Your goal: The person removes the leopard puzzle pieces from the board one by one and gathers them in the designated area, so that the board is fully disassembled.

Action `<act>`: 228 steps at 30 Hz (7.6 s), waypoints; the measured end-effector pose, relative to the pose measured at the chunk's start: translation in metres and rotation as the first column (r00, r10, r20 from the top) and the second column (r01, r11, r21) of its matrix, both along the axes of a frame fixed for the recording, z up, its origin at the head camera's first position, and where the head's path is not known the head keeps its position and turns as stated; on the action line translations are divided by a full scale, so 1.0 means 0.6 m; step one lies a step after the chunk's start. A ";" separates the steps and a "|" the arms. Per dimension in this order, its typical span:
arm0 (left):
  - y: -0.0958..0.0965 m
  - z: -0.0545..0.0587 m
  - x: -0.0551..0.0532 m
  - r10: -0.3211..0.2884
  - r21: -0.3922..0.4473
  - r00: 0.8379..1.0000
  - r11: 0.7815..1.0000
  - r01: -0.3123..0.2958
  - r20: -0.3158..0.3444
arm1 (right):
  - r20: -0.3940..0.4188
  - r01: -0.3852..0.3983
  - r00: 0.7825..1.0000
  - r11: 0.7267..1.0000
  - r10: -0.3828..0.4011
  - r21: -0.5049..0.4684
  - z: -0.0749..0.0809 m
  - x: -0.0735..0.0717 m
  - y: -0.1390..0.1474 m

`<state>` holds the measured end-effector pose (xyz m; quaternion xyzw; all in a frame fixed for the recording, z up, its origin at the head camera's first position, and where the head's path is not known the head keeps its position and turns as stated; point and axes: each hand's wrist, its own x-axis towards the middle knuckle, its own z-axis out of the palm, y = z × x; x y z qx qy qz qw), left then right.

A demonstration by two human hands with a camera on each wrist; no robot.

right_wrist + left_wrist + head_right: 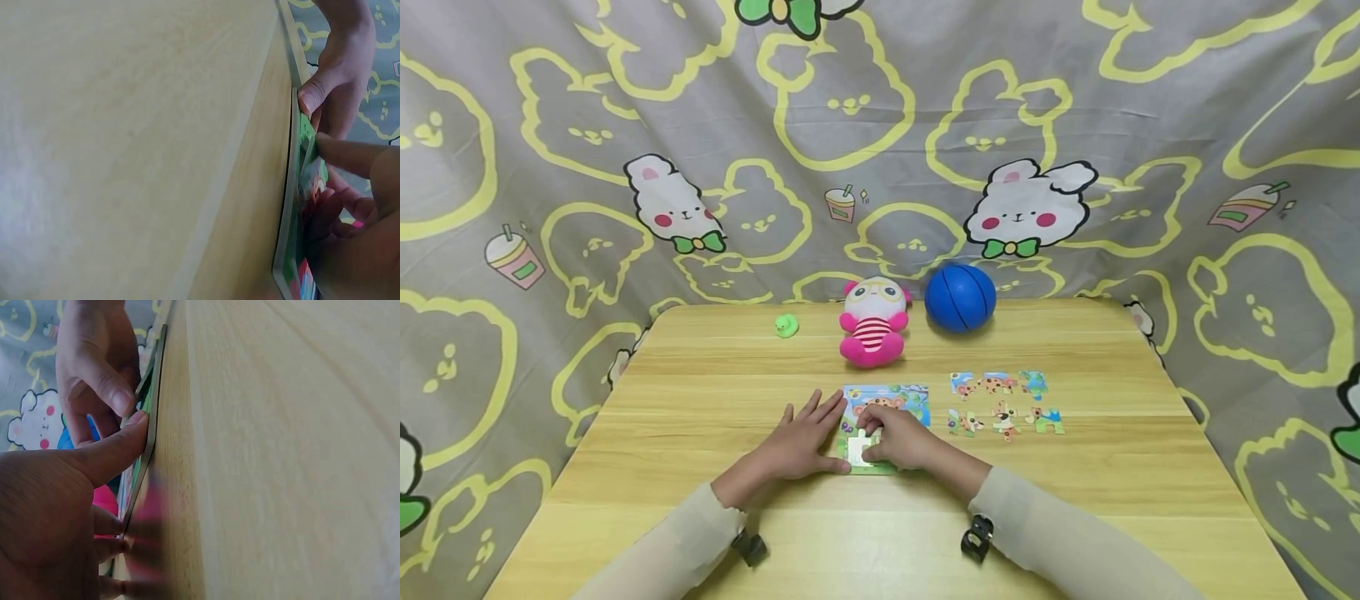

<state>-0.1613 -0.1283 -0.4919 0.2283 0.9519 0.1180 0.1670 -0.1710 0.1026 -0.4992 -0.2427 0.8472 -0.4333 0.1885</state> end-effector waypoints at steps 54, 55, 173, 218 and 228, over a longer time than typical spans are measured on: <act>0.001 0.000 0.000 -0.017 -0.002 1.000 1.000 0.017 -0.016 | 0.094 0.010 0.996 0.990 0.003 -0.137 -0.005 -0.020 0.013; 0.001 0.000 0.000 -0.016 -0.003 1.000 1.000 0.016 -0.016 | 0.096 0.007 0.995 0.991 0.006 -0.137 -0.005 -0.021 0.014; 0.072 -0.021 0.028 0.208 -0.022 0.975 0.977 -0.210 -0.082 | 0.082 0.070 0.994 0.997 -0.067 -0.030 0.006 -0.046 0.001; 0.072 -0.022 0.025 0.197 -0.016 0.978 0.980 -0.199 -0.067 | 0.060 0.255 0.966 0.965 -0.252 -0.052 0.020 -0.058 0.086; 0.069 -0.022 0.024 0.194 -0.016 0.979 0.981 -0.195 -0.053 | 0.039 0.251 0.968 0.967 -0.250 -0.035 0.028 -0.040 0.148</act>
